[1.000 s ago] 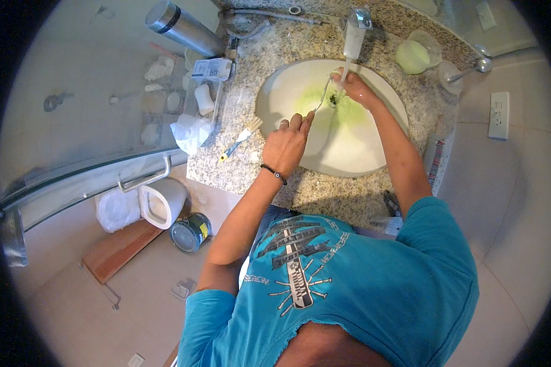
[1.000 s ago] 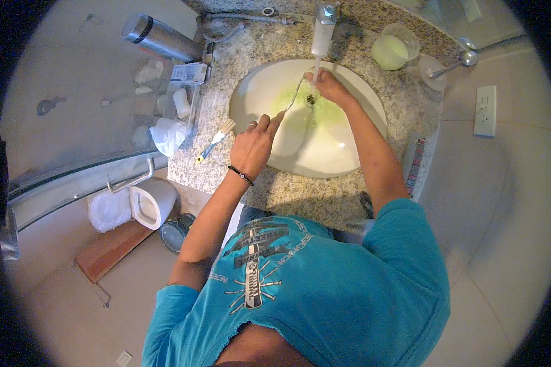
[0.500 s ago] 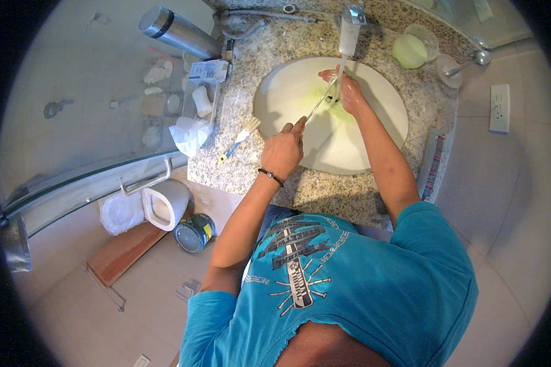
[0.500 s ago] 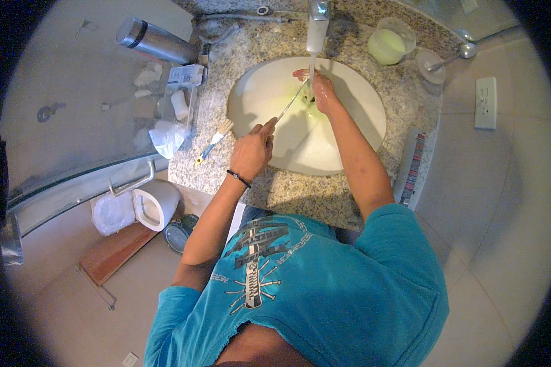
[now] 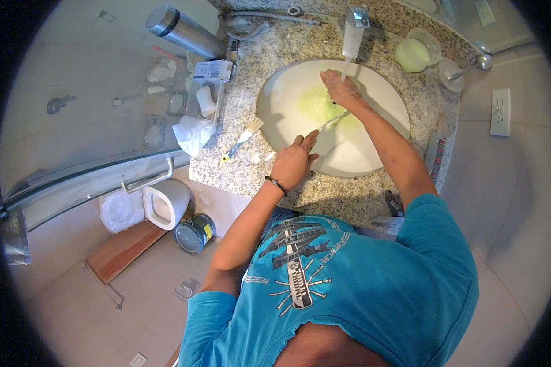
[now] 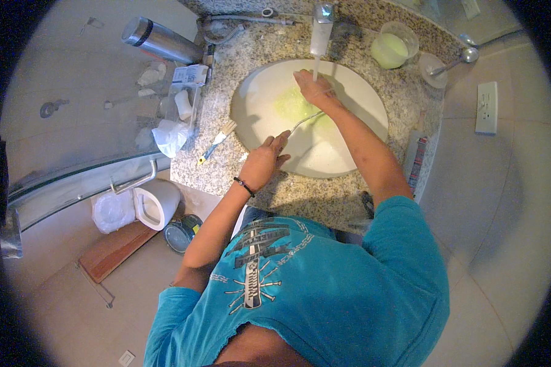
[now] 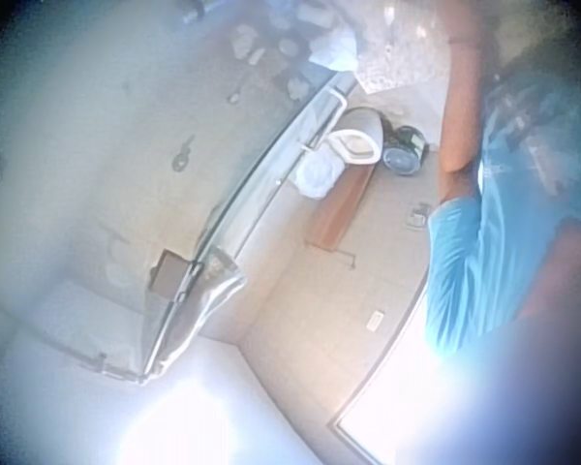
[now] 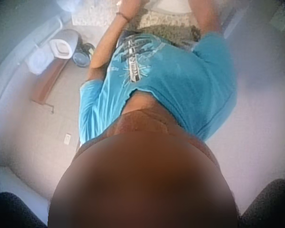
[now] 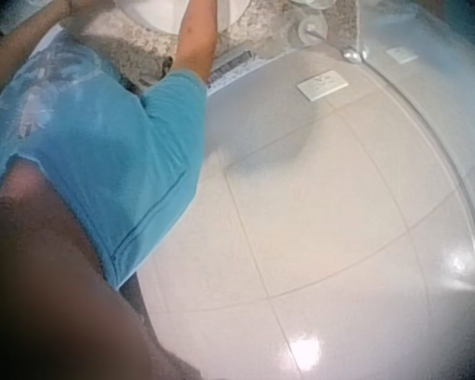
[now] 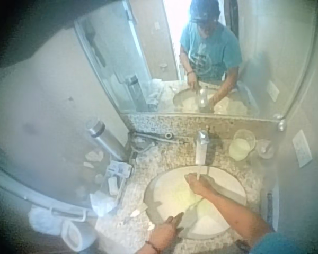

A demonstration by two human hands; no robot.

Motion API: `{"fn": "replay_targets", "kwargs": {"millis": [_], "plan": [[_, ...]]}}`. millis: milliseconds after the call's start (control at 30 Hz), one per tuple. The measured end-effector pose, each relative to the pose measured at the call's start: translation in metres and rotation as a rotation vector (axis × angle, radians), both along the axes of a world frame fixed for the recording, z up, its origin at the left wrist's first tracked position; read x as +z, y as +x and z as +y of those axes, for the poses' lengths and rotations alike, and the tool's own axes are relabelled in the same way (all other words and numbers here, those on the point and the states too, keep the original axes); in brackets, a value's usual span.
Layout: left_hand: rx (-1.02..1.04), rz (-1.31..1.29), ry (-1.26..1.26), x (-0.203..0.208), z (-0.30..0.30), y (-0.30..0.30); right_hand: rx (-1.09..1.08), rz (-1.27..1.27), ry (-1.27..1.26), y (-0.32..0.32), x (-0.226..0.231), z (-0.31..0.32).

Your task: The person sits on a blue drop cloth and paints a wall section with a small roller using light green paint from a bucket. After finishing the wall, the person moves to a bathroom sink and thoroughly rinses the roller under running water.

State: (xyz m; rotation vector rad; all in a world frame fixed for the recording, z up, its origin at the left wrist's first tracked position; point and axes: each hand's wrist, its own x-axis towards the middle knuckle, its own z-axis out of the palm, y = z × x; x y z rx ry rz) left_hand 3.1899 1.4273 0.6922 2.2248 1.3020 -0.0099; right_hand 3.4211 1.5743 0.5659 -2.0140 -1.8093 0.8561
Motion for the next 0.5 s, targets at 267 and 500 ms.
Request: {"fn": "replay_targets", "kwargs": {"millis": [267, 500], "plan": [[0.465, -0.591, -0.840, 0.001, 0.005, -0.010, -0.780, 0.705, -0.126, -0.012, -0.024, 0.022], [0.484, -0.574, -0.834, 0.022, 0.024, -0.013, -0.400, 0.758, 0.333, -0.015, 0.015, -0.021]]}}
